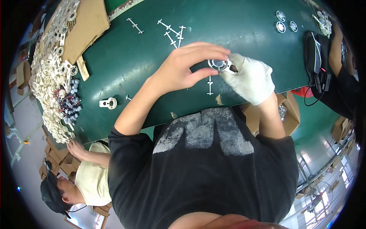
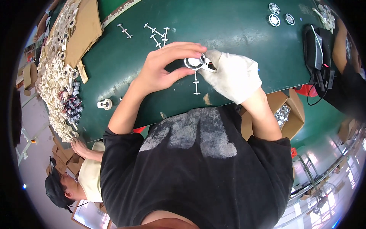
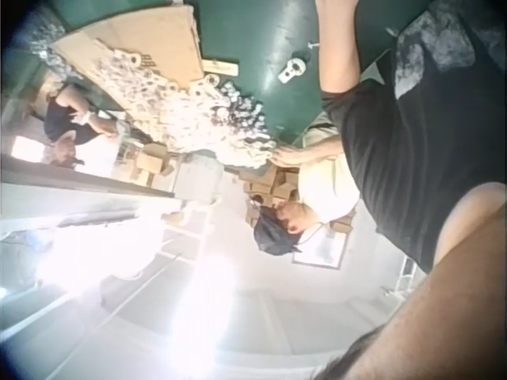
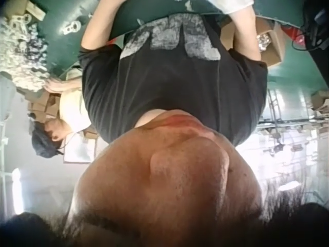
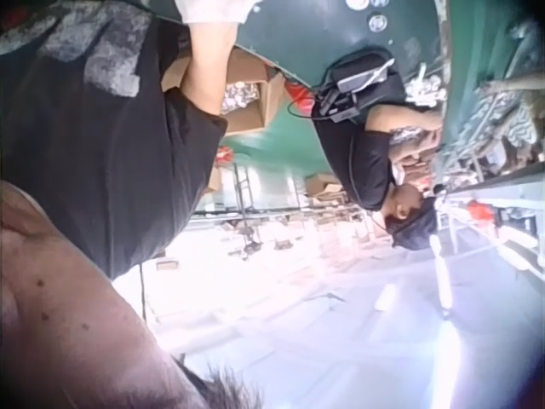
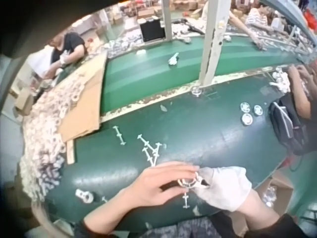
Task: The person assembles small circular metal parts, white plastic frames, and metal pins by hand at a factory workbench.
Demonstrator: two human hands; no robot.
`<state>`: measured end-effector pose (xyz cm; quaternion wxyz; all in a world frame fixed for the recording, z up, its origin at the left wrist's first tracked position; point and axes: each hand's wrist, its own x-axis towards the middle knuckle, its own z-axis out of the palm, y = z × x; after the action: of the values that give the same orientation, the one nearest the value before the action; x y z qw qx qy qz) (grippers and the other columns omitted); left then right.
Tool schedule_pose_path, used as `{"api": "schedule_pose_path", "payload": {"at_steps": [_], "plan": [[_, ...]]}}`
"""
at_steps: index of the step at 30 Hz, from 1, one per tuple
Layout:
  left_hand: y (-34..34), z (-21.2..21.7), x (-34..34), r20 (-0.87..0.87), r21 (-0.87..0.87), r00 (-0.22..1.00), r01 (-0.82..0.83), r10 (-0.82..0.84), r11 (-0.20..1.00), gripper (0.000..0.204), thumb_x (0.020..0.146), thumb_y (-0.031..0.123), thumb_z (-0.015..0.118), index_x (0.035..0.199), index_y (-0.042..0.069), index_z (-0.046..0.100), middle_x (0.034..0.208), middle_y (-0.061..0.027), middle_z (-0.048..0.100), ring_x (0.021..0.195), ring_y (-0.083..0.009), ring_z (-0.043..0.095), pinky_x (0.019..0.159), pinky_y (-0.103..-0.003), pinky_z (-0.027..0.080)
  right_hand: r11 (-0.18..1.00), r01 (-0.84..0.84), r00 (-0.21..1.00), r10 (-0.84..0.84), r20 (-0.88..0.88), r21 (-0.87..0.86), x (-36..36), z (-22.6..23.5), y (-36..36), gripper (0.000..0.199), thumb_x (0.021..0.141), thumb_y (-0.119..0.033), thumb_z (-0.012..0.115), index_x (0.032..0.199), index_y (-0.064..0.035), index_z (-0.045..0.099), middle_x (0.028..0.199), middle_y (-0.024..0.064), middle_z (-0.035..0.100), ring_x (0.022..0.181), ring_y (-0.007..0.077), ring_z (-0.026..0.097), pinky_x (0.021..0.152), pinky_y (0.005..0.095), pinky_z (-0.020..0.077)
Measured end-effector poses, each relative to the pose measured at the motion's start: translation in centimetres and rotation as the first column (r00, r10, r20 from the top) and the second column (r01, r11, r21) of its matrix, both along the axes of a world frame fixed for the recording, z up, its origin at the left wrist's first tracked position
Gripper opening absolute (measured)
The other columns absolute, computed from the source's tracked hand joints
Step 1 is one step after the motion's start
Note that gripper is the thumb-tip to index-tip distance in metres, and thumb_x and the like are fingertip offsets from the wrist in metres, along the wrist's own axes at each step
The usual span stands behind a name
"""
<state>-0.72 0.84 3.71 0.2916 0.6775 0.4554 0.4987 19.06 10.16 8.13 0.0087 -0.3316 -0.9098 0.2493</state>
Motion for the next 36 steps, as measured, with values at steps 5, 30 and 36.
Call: {"api": "schedule_pose_path", "payload": {"at_steps": [5,30,36], "plan": [[-0.7,-0.1,0.4,-0.018,-0.038,1.0,-0.021,0.02,0.999,0.042,0.078,-0.004,0.078,0.119,0.004,0.071,0.127,-0.0139,0.071,0.12,-0.0319,0.067,0.099,-0.04,0.057,0.989,0.102,0.993,-0.108,-0.047,-0.11,-0.2,-0.2,-0.7,0.028,0.09,-0.033,0.07,0.099,-0.006,0.07,0.073,0.0147,0.069,0.07,0.0315,0.072,0.063,0.0404,0.0545],[3.7,-1.1,-7.1,0.399,-0.619,0.827,-0.076,0.396,0.782,0.03,0.104,0.025,0.063,0.121,0.003,0.071,0.106,-0.0028,0.069,0.085,-0.0101,0.063,0.077,-0.026,0.053,0.853,0.085,0.927,-0.258,-0.273,-0.516,-1.3,-2.7,-1.0,0.04,0.094,-0.018,0.066,0.126,0.0056,0.06,0.092,0.0117,0.069,0.082,0.0232,0.067,0.08,0.0343,0.055],[6.6,-0.1,-11.2,0.491,-0.506,0.658,-0.318,0.571,0.802,0.046,0.104,0.016,0.06,0.145,-0.001,0.049,0.134,-0.0138,0.062,0.114,-0.0258,0.065,0.101,-0.037,0.051,0.938,0.018,0.921,-0.149,-0.359,-0.345,-0.2,-4.9,-0.2,0.039,0.094,-0.02,0.066,0.126,0.0015,0.062,0.095,0.0106,0.071,0.089,0.0262,0.068,0.087,0.0364,0.0536]]}}
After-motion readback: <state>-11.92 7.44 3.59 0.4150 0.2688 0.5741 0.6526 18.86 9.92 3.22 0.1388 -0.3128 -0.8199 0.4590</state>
